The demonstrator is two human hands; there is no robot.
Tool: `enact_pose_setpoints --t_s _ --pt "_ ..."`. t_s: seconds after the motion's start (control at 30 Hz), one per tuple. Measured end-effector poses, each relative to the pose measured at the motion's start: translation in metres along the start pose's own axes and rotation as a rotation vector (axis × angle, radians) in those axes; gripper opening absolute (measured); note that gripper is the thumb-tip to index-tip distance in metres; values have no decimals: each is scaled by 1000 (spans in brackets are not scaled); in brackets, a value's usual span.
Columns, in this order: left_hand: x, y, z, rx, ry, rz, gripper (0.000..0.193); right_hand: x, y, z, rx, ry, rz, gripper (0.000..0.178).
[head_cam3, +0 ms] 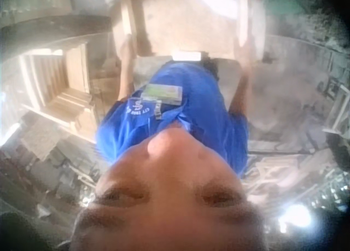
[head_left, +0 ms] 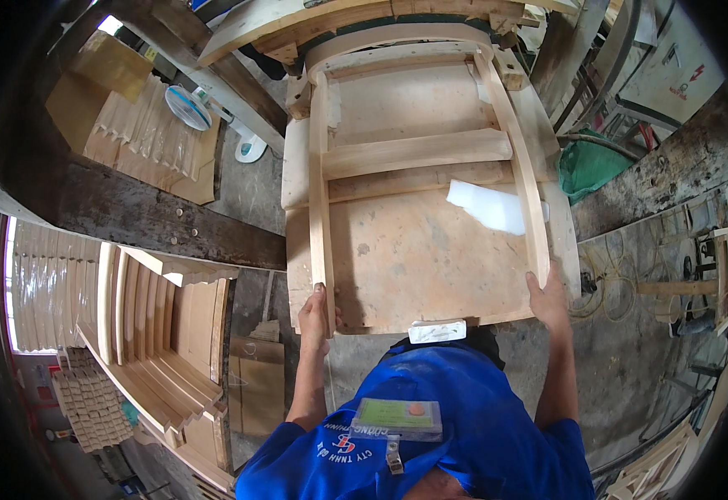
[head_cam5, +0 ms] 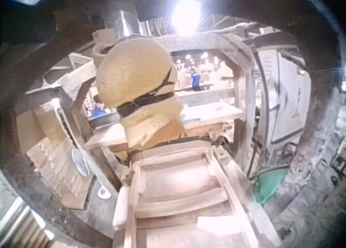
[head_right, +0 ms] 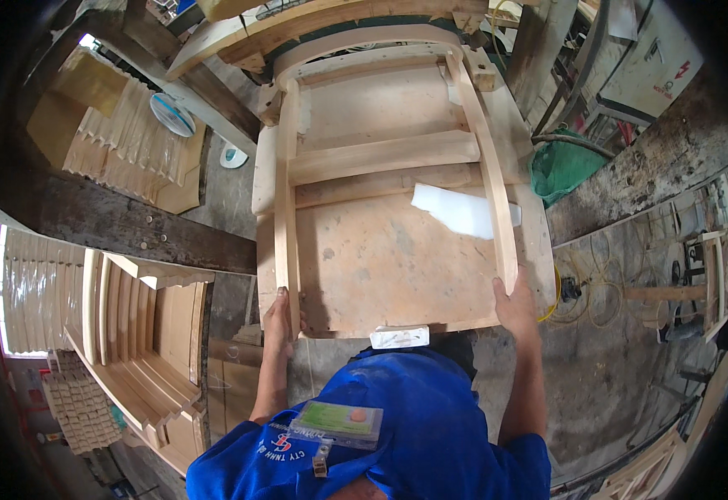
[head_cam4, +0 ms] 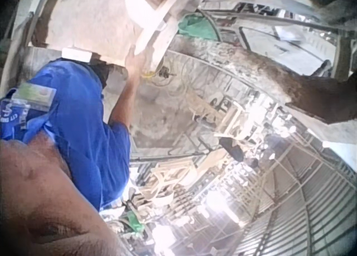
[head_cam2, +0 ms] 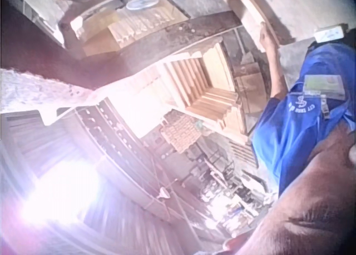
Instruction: The person repeatedly picks up wooden chair frames and curved backrest pieces, places the backrest onto the frame, and moves the assembled unit to a nearby stack. The worker handles each chair one at a time in a repetitive loop.
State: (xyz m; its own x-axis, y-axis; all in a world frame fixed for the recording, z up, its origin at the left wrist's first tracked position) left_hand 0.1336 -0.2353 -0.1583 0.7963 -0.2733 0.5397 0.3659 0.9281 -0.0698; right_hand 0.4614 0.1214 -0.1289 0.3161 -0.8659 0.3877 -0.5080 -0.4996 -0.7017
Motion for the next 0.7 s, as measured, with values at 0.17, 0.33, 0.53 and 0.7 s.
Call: enact_pose_setpoints --t_s 0.17,0.33,0.53,0.7 --pt "0 0 3 -13 25 -2 53 3 -4 -5 -20 -23 2 54" --pt "-1 -2 1 -17 61 -5 54 6 -5 -9 1 -31 35 52" --pt "2 -2 1 -31 83 -31 55 5 -3 -2 25 -59 74 49" --pt "1 -3 -3 -23 104 -20 56 1 3 5 60 -116 115 47"
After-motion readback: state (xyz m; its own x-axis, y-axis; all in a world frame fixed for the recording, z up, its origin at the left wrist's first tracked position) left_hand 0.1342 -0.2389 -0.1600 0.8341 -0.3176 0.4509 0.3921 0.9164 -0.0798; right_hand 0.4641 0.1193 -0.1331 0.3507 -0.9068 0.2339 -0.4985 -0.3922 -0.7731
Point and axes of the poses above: each hand's wrist, its own x-axis away from the middle knuckle, its own y-axis out of the palm, z = x × y, the point moved 2 cm from there along -x, towards the middle knuckle, and after that the axes turned 4 degrees about y, right-handed, at the moved point
